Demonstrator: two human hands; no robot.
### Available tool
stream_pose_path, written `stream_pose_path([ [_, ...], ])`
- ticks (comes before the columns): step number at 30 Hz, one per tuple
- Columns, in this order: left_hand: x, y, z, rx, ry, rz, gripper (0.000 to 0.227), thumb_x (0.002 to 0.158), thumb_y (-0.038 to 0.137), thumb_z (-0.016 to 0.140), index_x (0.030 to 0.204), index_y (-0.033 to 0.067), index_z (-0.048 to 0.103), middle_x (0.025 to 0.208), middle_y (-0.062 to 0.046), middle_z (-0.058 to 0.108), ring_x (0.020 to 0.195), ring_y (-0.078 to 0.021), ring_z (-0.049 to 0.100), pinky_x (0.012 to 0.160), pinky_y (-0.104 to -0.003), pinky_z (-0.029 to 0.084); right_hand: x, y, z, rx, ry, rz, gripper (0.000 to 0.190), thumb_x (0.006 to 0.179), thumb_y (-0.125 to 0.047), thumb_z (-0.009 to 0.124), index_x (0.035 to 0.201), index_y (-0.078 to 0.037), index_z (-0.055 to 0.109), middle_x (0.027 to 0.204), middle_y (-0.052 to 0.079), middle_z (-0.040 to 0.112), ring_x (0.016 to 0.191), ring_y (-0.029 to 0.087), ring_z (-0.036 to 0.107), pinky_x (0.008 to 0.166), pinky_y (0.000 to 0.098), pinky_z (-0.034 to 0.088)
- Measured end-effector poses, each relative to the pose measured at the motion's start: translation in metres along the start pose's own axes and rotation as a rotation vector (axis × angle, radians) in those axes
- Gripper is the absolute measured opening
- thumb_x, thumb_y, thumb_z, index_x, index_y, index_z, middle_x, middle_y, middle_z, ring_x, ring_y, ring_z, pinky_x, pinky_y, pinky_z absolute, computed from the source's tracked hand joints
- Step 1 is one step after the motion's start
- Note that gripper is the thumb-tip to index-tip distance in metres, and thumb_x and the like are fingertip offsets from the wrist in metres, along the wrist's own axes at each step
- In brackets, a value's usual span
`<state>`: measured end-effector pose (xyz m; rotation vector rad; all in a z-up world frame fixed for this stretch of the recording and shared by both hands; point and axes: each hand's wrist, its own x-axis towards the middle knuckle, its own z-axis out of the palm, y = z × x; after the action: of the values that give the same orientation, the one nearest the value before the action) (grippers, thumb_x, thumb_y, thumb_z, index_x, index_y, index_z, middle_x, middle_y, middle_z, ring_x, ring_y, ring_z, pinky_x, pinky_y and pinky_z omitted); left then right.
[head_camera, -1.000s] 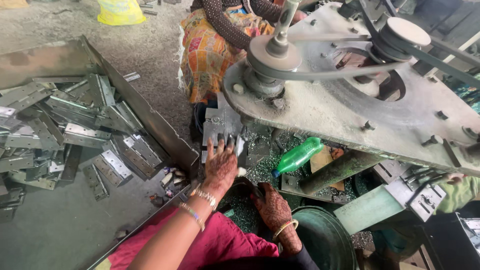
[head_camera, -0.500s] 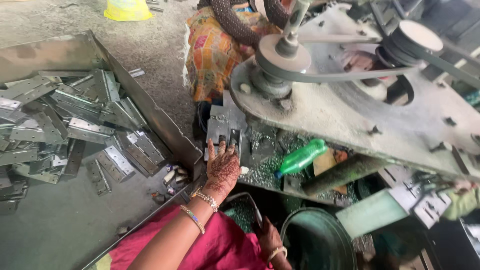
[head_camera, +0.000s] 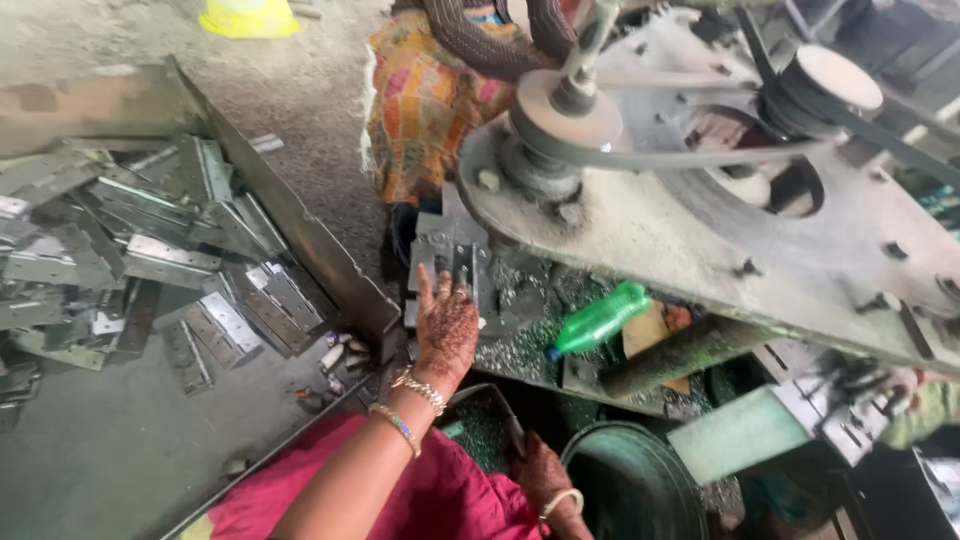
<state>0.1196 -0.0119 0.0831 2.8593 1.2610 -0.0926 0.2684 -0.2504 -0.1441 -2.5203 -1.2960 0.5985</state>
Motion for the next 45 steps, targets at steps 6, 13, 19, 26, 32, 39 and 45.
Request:
stream_pose_path([
  [6,0.02,0.003,0.008,-0.016,0.159,-0.046,0.036,0.101,0.021,0.05,0.128,0.0098,0.071,0.149,-0.011,0.055,0.148,-0.0328,0.037,0.121,-0.066,-0.002,0.0,0.005,0.01,-0.096,0.014,0.066,0.059,0.089,-0.044,0.068,0.135,-0.009,0.053,0.102,0.024,0.074,0.096,0.042,0.073,0.079,0.0499,0.059],
  [13,0.011,0.0,-0.012,-0.008,0.033,-0.039,0.041,0.1,0.027,0.048,0.136,0.0136,0.063,0.163,-0.009,0.04,0.152,-0.0323,0.026,0.118,-0.068,-0.008,0.009,0.002,-0.004,-0.074,-0.043,-0.036,0.068,0.084,-0.035,0.07,0.139,-0.004,0.048,0.098,0.023,0.074,0.091,0.043,0.073,0.076,0.0501,0.06],
  [19,0.034,0.001,-0.038,0.108,-0.056,-0.047,0.044,0.102,0.031,0.046,0.139,0.0124,0.061,0.16,-0.013,0.038,0.151,-0.0358,0.027,0.115,-0.069,-0.008,-0.007,-0.014,0.0,-0.33,-0.023,0.247,0.066,0.098,-0.053,0.057,0.153,-0.021,0.039,0.107,0.017,0.071,0.092,0.033,0.075,0.081,0.0476,0.06],
  [26,-0.017,-0.024,-0.018,-0.48,0.537,-0.107,0.031,0.096,0.016,0.058,0.124,0.0087,0.069,0.142,-0.011,0.062,0.141,-0.0296,0.05,0.123,-0.057,0.018,0.012,0.033,0.027,0.131,0.024,-0.019,0.062,0.079,-0.036,0.076,0.131,-0.005,0.059,0.114,0.024,0.073,0.105,0.042,0.07,0.089,0.0508,0.056],
  [32,-0.059,-0.143,0.104,-0.617,0.66,-0.621,0.03,0.092,0.018,0.064,0.121,0.0111,0.067,0.126,-0.011,0.065,0.124,-0.0312,0.058,0.108,-0.052,0.042,0.028,0.043,0.043,0.022,0.096,0.068,0.051,0.078,-0.029,0.067,0.126,-0.016,0.066,0.111,0.018,0.076,0.106,0.037,0.077,0.088,0.0458,0.062],
  [39,0.046,-0.275,0.207,-0.218,0.131,-0.594,0.077,0.09,0.033,0.063,0.156,0.0075,0.033,0.154,-0.012,0.041,0.144,-0.0346,0.036,0.116,-0.063,0.025,0.06,0.007,0.022,0.101,0.143,0.082,0.054,0.075,-0.027,0.07,0.128,-0.018,0.065,0.11,0.018,0.076,0.105,0.036,0.077,0.088,0.0449,0.062],
  [45,0.087,-0.288,0.206,-0.107,-0.016,-0.643,0.064,0.098,0.024,0.063,0.156,0.0158,0.039,0.162,-0.007,0.041,0.15,-0.0327,0.037,0.115,-0.065,0.03,0.053,-0.001,0.021,0.138,0.155,0.096,0.059,0.073,-0.025,0.074,0.13,-0.017,0.063,0.109,0.018,0.076,0.104,0.036,0.077,0.088,0.0447,0.061],
])
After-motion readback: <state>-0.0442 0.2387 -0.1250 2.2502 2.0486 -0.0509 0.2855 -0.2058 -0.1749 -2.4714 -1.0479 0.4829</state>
